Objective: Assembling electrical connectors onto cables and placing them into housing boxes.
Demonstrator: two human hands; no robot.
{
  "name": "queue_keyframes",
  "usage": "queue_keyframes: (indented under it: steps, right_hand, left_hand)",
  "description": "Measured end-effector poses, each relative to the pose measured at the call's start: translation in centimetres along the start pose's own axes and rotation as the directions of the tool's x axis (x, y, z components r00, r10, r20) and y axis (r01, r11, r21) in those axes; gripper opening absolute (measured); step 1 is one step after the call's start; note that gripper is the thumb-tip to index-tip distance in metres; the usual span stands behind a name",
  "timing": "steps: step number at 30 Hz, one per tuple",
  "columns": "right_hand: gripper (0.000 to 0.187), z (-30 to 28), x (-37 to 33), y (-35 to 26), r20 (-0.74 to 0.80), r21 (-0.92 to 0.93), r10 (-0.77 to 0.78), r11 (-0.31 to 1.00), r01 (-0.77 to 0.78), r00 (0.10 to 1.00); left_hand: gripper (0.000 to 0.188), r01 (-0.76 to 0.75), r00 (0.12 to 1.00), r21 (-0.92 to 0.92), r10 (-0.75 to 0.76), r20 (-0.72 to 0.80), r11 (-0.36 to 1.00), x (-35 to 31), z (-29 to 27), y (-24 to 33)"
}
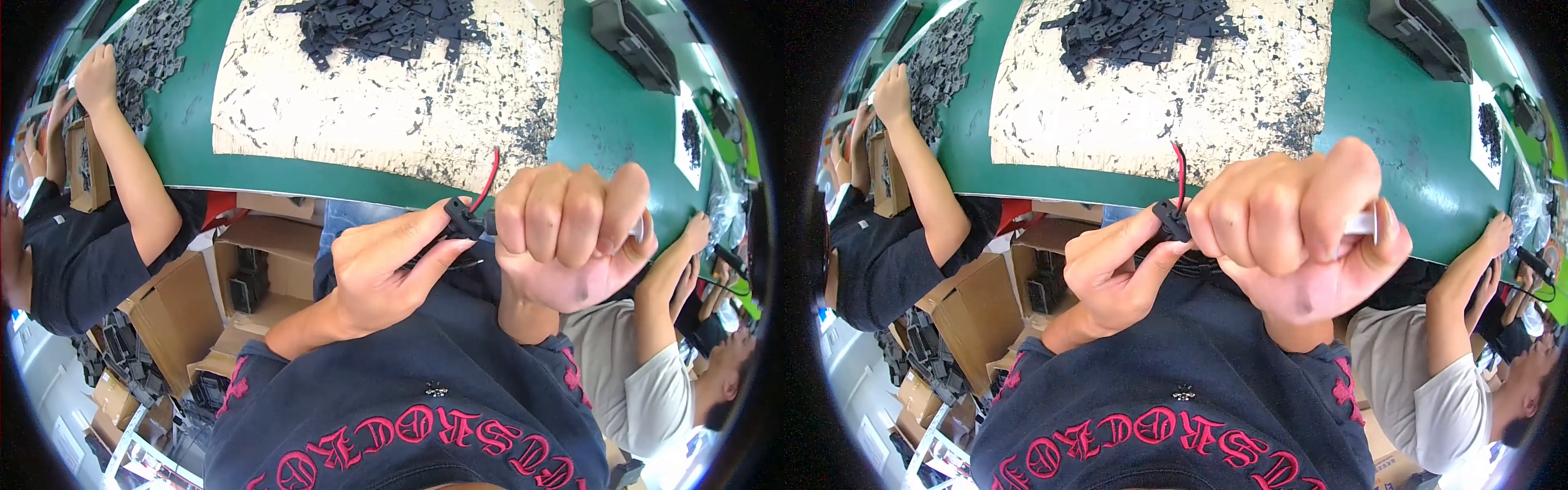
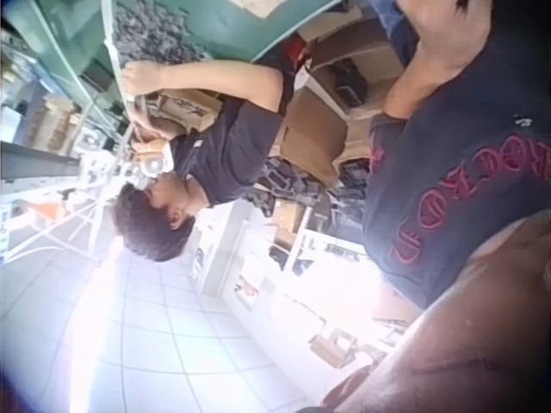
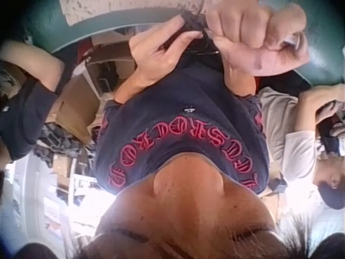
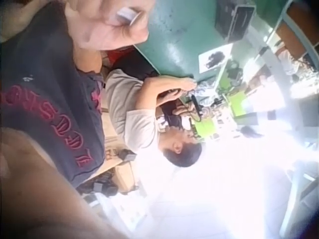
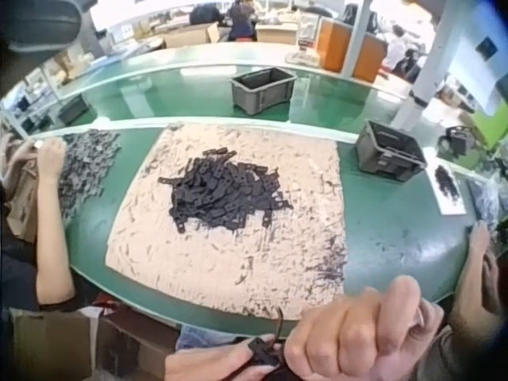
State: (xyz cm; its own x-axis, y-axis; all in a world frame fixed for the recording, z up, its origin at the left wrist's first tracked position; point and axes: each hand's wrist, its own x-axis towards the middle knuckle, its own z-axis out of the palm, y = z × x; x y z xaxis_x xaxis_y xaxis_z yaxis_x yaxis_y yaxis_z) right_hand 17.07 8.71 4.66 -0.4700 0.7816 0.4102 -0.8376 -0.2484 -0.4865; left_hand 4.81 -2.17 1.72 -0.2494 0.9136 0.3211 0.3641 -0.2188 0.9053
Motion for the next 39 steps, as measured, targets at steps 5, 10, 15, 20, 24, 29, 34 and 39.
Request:
queue_keyframes:
  steps: [5,10,15,20,24,29,34,39]
  right_hand:
    - [0.034,1.4,-0.6,0.3,-0.012,-0.095,-0.039,0.995,0.038,0.999]
    - [0.035,2.4,-1.0,0.8,0.022,-0.175,-0.137,0.975,0.138,0.990]
    - [0.036,2.0,-0.9,1.0,0.111,-0.280,-0.159,0.942,0.185,0.981]
    - [0.028,1.3,-0.3,0.2,0.315,-0.207,-0.116,0.960,0.187,0.942]
    - [0.027,1.5,-0.6,-1.2,0.124,-0.328,-0.335,0.875,0.357,0.934]
    - [0.025,-8.2,-0.2,-2.0,0.136,-0.972,-0.070,0.184,0.147,0.988]
    - [0.039,-7.2,0.1,-1.8,0.213,-0.916,0.118,-0.321,0.240,0.970]
    - [0.047,-0.8,-2.8,0.6,0.099,-0.995,-0.244,0.000,0.102,0.965]
  left_hand:
    - [0.036,-0.090,0.994,0.084,0.094,-0.048,0.992,0.2,-0.2,0.4]
    - [0.037,-0.154,0.984,0.119,0.163,-0.076,0.981,0.0,0.0,0.3]
    - [0.037,-0.225,0.969,0.125,0.236,-0.079,0.966,0.0,0.2,-0.5]
    - [0.037,-0.135,0.987,0.105,0.143,-0.075,0.985,0.3,-0.5,-0.1]
    - [0.032,0.027,0.999,-0.043,-0.029,-0.044,0.999,0.1,-0.6,-0.3]
    - [0.020,0.364,0.887,-0.692,-0.458,0.055,0.623,1.0,0.0,-0.5]
    - [0.015,0.255,0.920,-0.708,-0.390,-0.031,0.659,2.6,0.4,-1.0]
    - [0.015,0.192,0.920,-0.763,-0.384,-0.079,0.617,5.4,3.8,0.9]
